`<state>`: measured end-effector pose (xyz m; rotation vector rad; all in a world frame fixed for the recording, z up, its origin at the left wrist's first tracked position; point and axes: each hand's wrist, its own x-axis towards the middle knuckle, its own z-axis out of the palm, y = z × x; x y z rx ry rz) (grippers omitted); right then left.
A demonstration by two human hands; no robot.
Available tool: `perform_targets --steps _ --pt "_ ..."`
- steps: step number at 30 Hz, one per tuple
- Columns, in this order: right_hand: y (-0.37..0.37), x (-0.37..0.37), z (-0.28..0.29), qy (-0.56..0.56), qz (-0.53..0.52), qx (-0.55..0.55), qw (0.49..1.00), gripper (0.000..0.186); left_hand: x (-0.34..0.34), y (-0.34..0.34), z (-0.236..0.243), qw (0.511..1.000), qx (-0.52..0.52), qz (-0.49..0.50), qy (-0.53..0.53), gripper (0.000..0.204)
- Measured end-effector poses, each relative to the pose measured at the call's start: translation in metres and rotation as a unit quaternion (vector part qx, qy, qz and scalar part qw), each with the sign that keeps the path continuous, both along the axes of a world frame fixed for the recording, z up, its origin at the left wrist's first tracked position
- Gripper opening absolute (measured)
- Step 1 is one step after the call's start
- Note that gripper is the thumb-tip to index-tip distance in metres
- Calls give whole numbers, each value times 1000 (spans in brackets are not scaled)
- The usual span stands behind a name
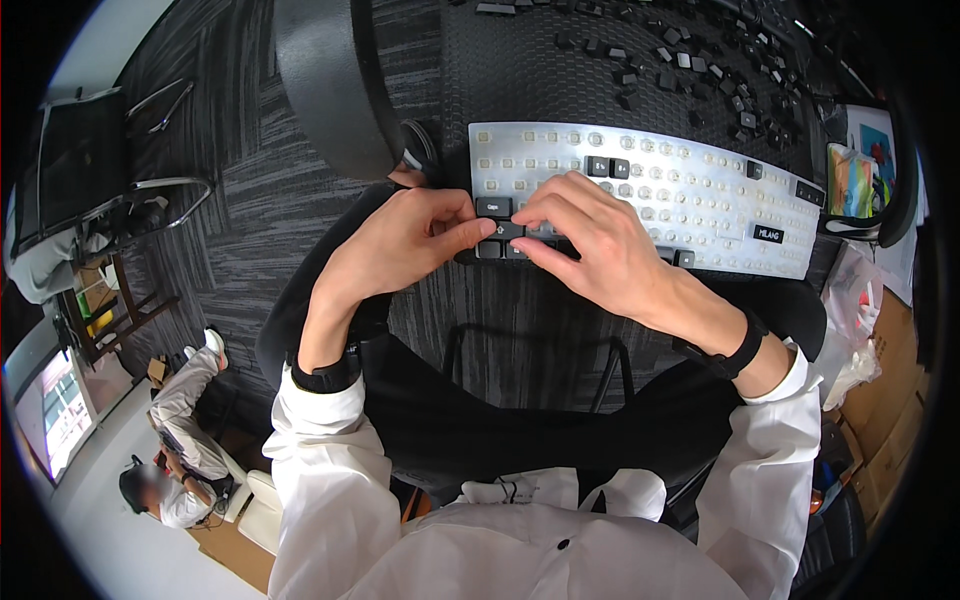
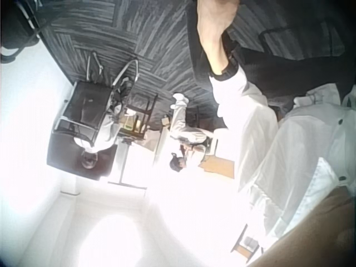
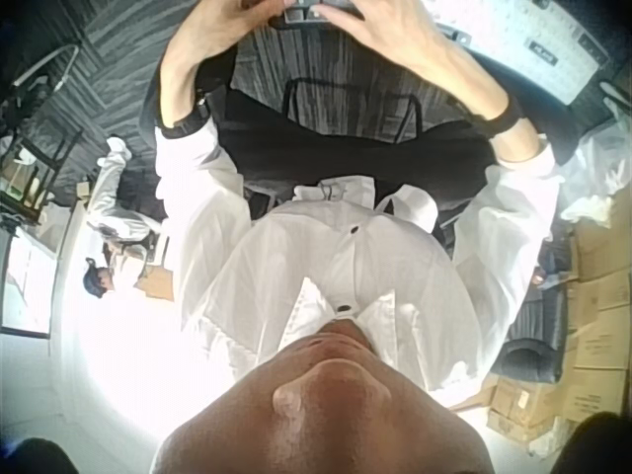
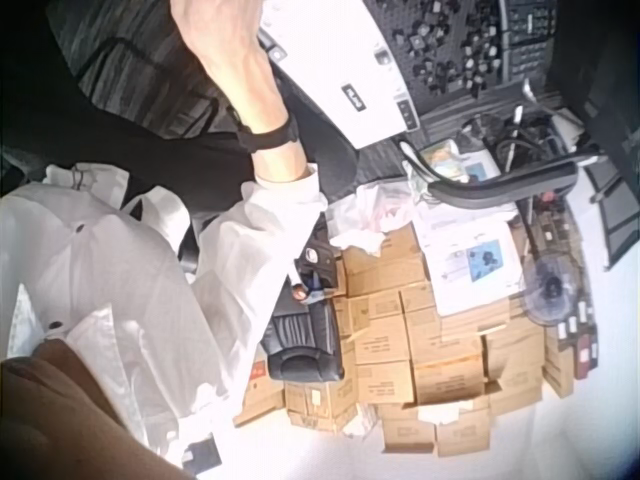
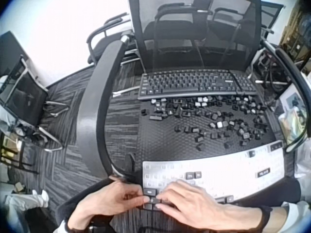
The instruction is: The person is putting keycaps back onto a mechanical keyboard.
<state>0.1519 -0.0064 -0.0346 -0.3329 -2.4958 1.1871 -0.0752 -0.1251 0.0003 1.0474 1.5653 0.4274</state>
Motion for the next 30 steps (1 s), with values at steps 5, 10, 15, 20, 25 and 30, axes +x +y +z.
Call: perform_targets --steps 5,10,15,20,25,30 --pt "1 0 -1 5 2 11 1000 19 1 2 2 999 -35 -2 12 34" --pt "1 0 -2 6 6 -2 1000 18 1 3 4 999 -38 3 6 34" --pt "2 1 -2 11 8 -2 1000 18 0 2 2 999 -47 0 4 34" --pt "2 1 -1 15 11 -1 1000 20 -2 0 -2 998 -43 10 -43 33" --pt "1 2 0 11 2 2 1000 19 0 -2 -3 998 -45 11 -41 33" --pt "0 0 2 -3 2 -2 1000 18 1 1 -1 998 -44 17 -31 33"
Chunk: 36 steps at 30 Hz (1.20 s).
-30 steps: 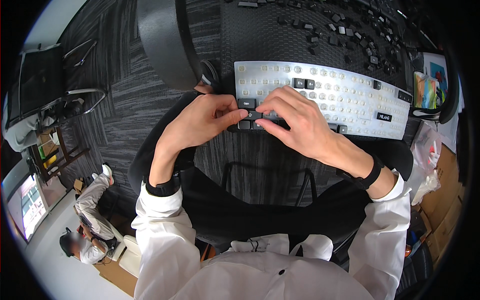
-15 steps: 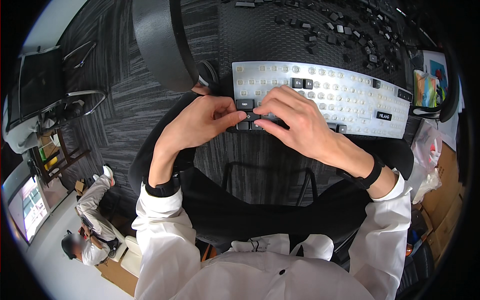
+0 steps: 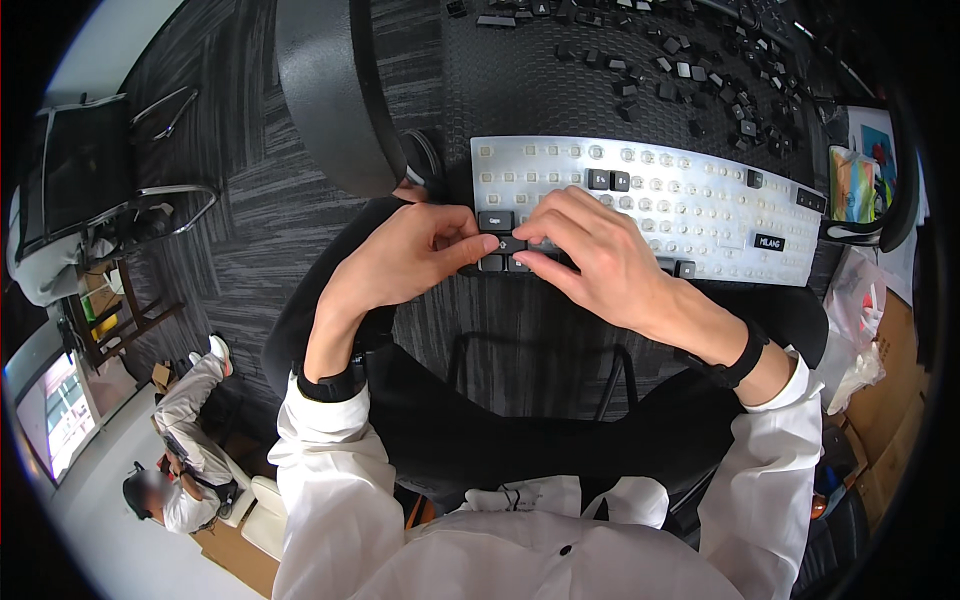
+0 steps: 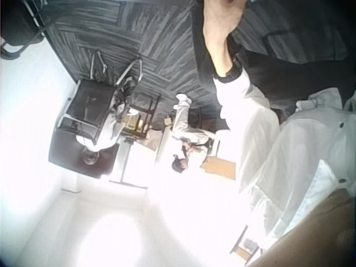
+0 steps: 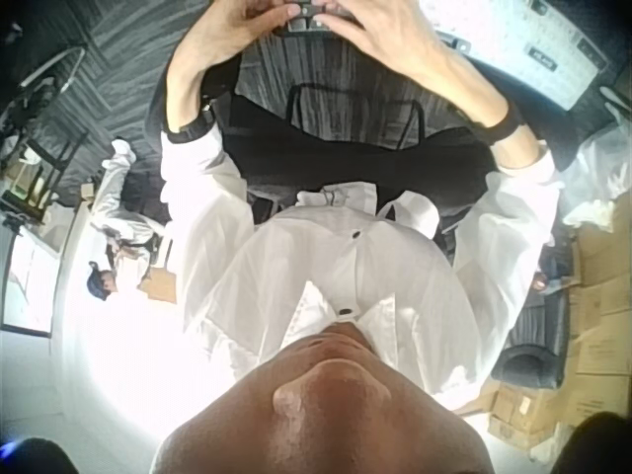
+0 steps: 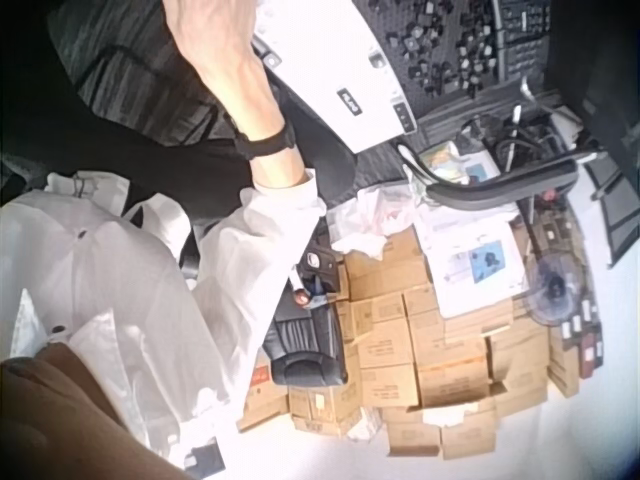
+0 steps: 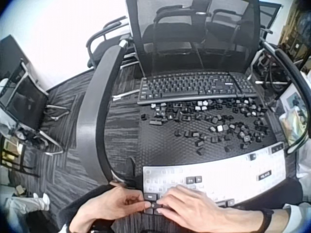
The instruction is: The person is putting keycaps back onto a mechanical keyboard.
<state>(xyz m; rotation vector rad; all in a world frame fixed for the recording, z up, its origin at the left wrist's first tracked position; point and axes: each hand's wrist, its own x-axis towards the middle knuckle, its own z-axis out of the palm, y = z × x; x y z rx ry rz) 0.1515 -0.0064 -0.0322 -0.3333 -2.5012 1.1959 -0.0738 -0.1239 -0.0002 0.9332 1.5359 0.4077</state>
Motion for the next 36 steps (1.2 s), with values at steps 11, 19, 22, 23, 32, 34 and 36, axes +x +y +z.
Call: perform_targets --steps 11,19,22,23,32,34,36 --pt "2 1 -3 13 13 1 1000 17 5 1 -4 998 21 -5 60 37" --pt "-2 -1 -7 14 -2 31 999 15 11 3 -8 996 -2 5 84 38" --pt "-2 -1 -7 3 1 26 1000 15 12 2 -10 994 14 10 111 37" --pt "-1 0 -7 4 0 26 1000 15 10 2 -11 996 25 7 90 36" --pt "0 2 -6 27 16 10 999 21 -3 -3 -7 999 -7 0 -32 31" --pt "0 3 -5 26 16 25 999 19 -5 -3 -5 999 5 -7 -40 31" --pt "0 3 -6 28 18 24 999 19 -5 -5 -4 998 -7 -7 -55 30"
